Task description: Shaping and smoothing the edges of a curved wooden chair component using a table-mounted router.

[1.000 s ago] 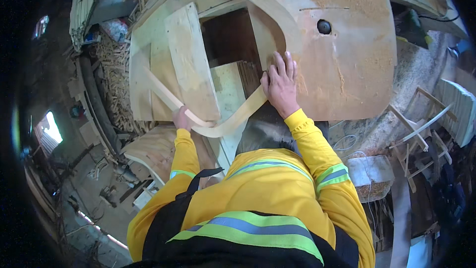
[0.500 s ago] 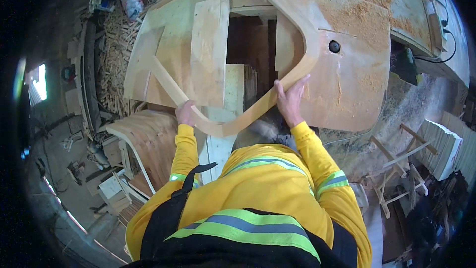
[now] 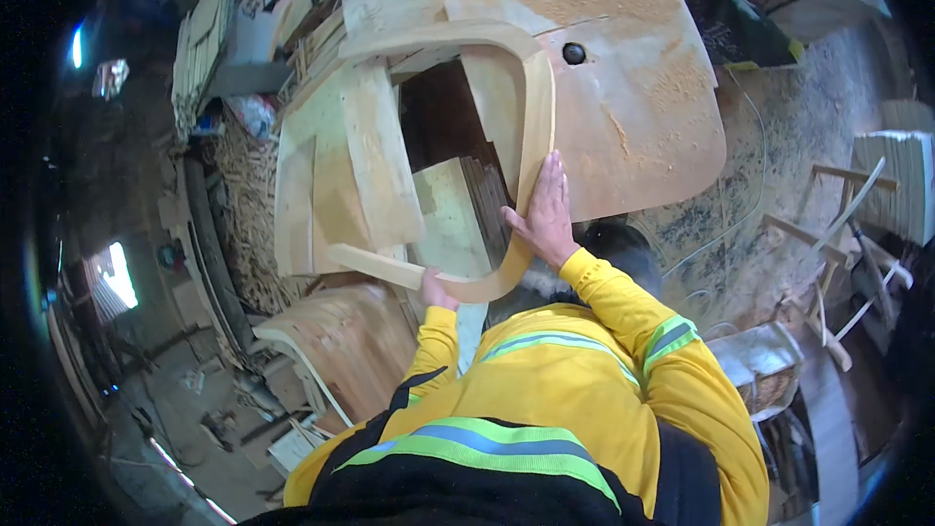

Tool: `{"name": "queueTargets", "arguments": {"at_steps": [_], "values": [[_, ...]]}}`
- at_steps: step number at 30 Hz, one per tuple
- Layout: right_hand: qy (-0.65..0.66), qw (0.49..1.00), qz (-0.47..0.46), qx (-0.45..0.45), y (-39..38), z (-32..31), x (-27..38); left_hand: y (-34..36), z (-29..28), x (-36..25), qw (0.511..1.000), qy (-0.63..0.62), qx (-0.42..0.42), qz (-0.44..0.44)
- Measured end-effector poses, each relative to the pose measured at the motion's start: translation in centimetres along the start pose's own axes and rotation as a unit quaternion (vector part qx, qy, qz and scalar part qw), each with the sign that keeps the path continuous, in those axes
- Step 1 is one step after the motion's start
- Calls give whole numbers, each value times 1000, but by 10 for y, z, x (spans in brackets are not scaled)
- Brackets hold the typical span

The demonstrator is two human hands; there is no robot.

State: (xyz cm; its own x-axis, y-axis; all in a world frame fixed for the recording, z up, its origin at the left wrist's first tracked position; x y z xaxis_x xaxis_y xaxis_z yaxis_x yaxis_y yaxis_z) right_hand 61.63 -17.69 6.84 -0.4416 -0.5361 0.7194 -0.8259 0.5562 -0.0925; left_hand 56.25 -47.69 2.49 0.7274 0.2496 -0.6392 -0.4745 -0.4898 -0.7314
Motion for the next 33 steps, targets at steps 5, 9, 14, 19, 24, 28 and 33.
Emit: {"name": "queueTargets", "arguments": {"at_steps": [5, 9, 14, 19, 24, 28, 33], "values": [[97, 993, 38, -59, -42, -4, 4, 3, -10, 17, 998, -29, 44, -33], [323, 923, 208, -2, -87, -3, -1, -42, 3, 13, 998, 9, 65, -15], [331, 912, 241, -16, -63, -5, 6, -50, -7, 17, 990, 90, 101, 42], [335, 870, 347, 104, -54, -7, 1, -22, -29, -27, 993, 0, 115, 39], [219, 912, 279, 208, -51, -16, -15, 59, -35, -87, 992, 92, 72, 36], [11, 974, 105, 199, -31, -52, -18, 76, -29, -92, 993, 68, 100, -9], [74, 996, -22, -46, 39, -51, -30, 66, -29, -83, 996, 89, -22, 3]]}}
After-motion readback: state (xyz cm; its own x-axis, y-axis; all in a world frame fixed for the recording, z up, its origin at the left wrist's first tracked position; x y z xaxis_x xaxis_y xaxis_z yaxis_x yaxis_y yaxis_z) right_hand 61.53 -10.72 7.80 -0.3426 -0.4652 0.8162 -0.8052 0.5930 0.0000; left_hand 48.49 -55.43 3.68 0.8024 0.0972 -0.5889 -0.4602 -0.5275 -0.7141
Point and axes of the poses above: each hand's wrist, its own y-axis towards the middle knuckle, its own z-axis out of the palm, x = y × z, the point moved 1 cm from there along y, towards the middle knuckle, and after that the axes turned 6 degrees about -y, right-handed, at the moved point
